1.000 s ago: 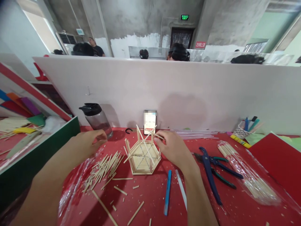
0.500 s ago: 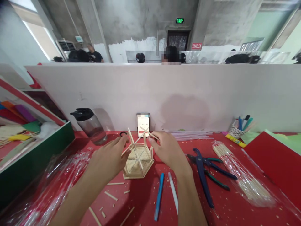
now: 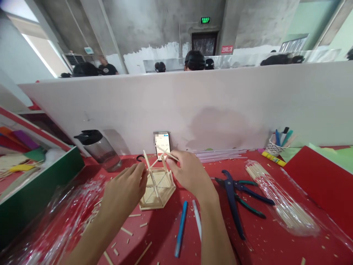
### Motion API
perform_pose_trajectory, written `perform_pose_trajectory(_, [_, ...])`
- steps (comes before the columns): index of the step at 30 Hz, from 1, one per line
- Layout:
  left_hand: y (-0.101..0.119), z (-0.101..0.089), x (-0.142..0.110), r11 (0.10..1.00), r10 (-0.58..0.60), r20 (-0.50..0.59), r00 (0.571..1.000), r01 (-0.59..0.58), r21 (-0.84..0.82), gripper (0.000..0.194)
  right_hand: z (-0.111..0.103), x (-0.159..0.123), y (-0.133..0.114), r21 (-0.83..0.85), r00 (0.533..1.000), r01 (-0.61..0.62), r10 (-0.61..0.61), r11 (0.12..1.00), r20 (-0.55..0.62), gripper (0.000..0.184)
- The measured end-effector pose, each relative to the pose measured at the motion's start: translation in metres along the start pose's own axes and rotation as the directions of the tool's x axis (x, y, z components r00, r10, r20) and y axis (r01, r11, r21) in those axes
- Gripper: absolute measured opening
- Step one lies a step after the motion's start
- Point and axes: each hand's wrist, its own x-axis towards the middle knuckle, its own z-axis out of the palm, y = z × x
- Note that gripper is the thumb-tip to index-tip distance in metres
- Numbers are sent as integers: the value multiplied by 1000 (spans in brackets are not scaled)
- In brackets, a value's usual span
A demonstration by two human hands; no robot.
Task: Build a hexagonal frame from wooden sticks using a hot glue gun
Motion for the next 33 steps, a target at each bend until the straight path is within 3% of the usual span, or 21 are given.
perform_pose_trajectory(5, [0, -2, 1, 1000, 8, 17, 1000, -8, 5, 22, -1, 0, -4, 49, 1000, 4, -4, 999, -13, 22])
perform_pose_trajectory(16, [0, 7, -2, 994, 70, -169, 983, -55, 91, 19, 0, 0, -1, 67, 1000, 4, -4, 998, 0, 25])
perform_pose_trajectory(22, [0, 15, 0, 997, 61, -219, 974, -49, 62, 24, 2, 1, 5, 54, 999, -24, 22, 998, 29, 25])
perform_pose_trajectory(28, [0, 3, 7, 997, -55, -90, 994, 51, -53, 25, 4, 1, 5, 70, 997, -25, 20, 997, 72, 23])
perform_pose_trajectory(33, [-8, -5, 17, 981, -75, 64, 995, 86, -173, 22, 7, 2, 7, 116, 995, -14, 2, 993, 100, 21])
